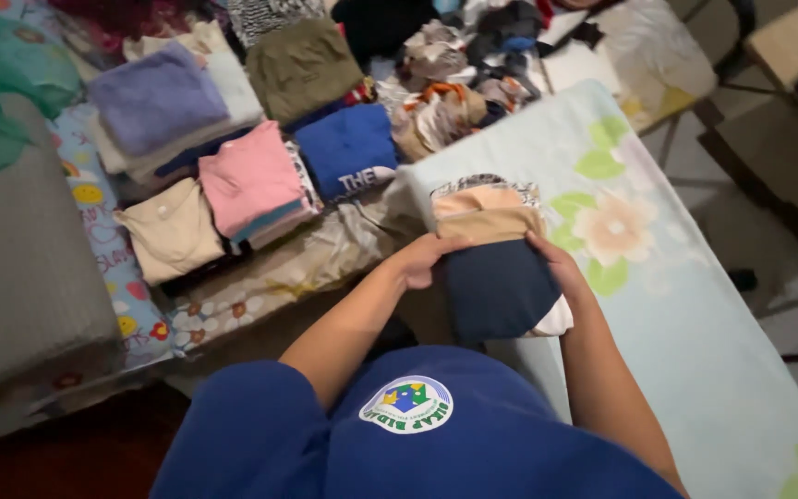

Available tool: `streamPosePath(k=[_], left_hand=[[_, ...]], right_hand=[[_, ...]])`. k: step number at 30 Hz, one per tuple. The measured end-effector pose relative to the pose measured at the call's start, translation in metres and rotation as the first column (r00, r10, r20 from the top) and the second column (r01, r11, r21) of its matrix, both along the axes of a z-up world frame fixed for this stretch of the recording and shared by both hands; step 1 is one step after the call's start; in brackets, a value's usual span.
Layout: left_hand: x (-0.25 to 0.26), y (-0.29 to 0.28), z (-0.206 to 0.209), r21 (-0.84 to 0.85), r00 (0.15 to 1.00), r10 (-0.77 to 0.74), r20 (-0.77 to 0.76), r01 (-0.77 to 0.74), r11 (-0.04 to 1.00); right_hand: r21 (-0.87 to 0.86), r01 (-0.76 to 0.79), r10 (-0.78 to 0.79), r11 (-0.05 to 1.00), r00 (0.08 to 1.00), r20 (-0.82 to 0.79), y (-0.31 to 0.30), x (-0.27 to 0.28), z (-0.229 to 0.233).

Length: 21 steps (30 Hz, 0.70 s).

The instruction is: The person folds a purple towel and then repeatedly folds a multi-colored patchwork garment on a small table. They smooth, align, and fold the garment multiple times, stacking the finished pieces on the table.

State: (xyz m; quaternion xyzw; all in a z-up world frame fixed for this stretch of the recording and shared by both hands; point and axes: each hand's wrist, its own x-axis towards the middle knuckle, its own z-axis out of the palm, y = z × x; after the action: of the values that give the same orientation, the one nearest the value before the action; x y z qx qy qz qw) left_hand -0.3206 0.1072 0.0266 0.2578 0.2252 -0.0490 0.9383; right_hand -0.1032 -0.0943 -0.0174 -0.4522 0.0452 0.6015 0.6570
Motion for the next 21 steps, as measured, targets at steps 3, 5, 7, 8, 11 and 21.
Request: streamPosePath(k=[3,5,7,8,11,21], left_hand=[[-0.016,0.054,-0.017,0.025,0.999,0.048,-0.013,-0.048,0.999],[-0.026,0.101,-0.028,0.049,0.997,0.073,-0.013,-0.072,0.996],[-0.041,0.15,-0.038,-0.044,0.978,0.206,0.014,-0.205,0.978],[-0.047,0.172,-0.038,-0.044,0.979,0.202,0.014,-0.201,0.979],[-0.057,0.242,-0.033,-0.169,0.94,0.336,0.061,-0.322,0.932],[-0.053,0.351,-0.068,-0.213,0.923,0.385,0.031,-0.37,0.904]], right_hand=[[-0.137,-0.07,0.071,0.988,0.998,0.0,0.059,-0.027,0.025],[-0.179,-0.053,0.059,0.982,0.998,0.028,0.1,-0.043,0.032],[0.373,0.055,0.117,0.926,0.898,-0.424,0.136,-0.061,0.023],[0.374,0.059,0.114,0.926,0.899,-0.424,0.157,-0.078,0.027],[0.661,0.248,0.107,0.708,0.888,-0.447,0.229,-0.119,0.03],[0.11,0.207,-0.2,0.972,0.977,-0.071,0.364,-0.121,0.002]])
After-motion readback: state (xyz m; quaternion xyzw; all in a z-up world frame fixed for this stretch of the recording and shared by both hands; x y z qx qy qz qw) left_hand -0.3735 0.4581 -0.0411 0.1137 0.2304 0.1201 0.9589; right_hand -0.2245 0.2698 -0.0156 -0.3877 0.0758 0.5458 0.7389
